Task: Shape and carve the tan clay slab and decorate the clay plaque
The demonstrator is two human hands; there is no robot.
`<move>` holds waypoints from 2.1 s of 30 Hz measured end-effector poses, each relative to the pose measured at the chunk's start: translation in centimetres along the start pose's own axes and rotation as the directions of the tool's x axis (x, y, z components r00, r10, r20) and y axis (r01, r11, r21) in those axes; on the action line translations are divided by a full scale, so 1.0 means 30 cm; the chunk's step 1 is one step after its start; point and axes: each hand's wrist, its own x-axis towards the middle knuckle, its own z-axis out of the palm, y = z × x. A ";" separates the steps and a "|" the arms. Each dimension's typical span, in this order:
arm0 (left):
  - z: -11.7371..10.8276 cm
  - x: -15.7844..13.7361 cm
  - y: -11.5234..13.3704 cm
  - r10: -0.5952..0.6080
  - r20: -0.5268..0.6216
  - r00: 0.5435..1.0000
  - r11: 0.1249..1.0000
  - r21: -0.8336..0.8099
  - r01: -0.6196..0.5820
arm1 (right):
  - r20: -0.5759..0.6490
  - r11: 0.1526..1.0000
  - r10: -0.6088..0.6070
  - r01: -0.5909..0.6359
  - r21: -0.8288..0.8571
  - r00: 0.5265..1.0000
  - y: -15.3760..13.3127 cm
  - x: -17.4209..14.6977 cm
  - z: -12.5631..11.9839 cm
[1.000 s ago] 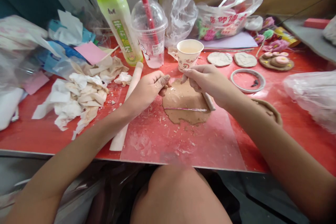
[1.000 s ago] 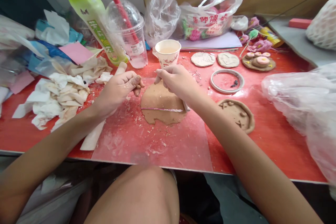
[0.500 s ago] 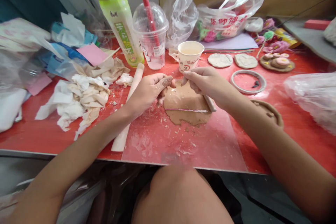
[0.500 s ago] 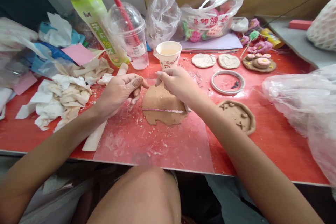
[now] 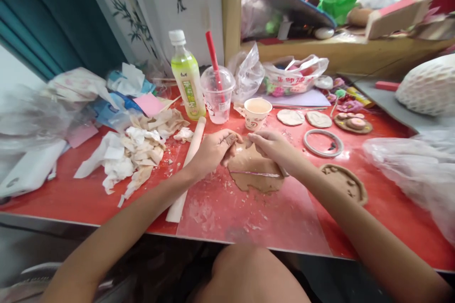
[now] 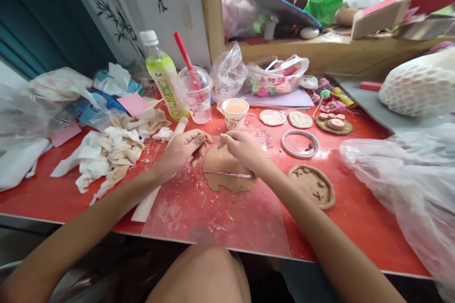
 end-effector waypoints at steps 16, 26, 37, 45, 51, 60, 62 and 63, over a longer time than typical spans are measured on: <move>-0.024 0.000 -0.003 0.391 -0.033 0.920 0.795 0.517 -0.319 | 0.178 0.952 -0.035 -0.021 0.304 0.983 -0.045 -0.043 0.043; -0.035 -0.009 -0.017 0.544 0.076 0.836 0.491 0.779 -0.391 | 0.076 0.980 -0.134 0.121 0.161 0.988 -0.042 -0.043 0.050; -0.042 0.002 0.003 0.559 -0.062 0.827 0.572 0.751 -0.330 | -0.238 0.974 -0.225 0.217 -0.062 0.945 0.004 0.001 0.002; -0.043 0.017 -0.016 0.478 -0.079 0.875 0.635 0.719 -0.282 | -0.128 0.979 -0.205 0.206 -0.005 0.970 0.005 0.005 0.011; -0.044 0.012 -0.012 0.406 -0.024 0.913 0.657 0.702 -0.273 | -0.082 0.984 -0.179 0.180 0.007 0.980 0.015 0.003 0.026; -0.029 0.011 0.003 0.366 0.045 0.930 0.690 0.657 -0.303 | -0.053 0.990 -0.125 0.128 0.060 0.991 0.012 -0.004 0.041; -0.028 0.009 0.003 0.365 0.038 0.930 0.697 0.652 -0.300 | -0.047 0.990 -0.124 0.126 0.062 0.991 0.011 -0.001 0.038; -0.029 0.009 0.002 0.363 0.029 0.931 0.700 0.651 -0.293 | -0.043 0.990 -0.125 0.127 0.055 0.991 0.011 0.000 0.037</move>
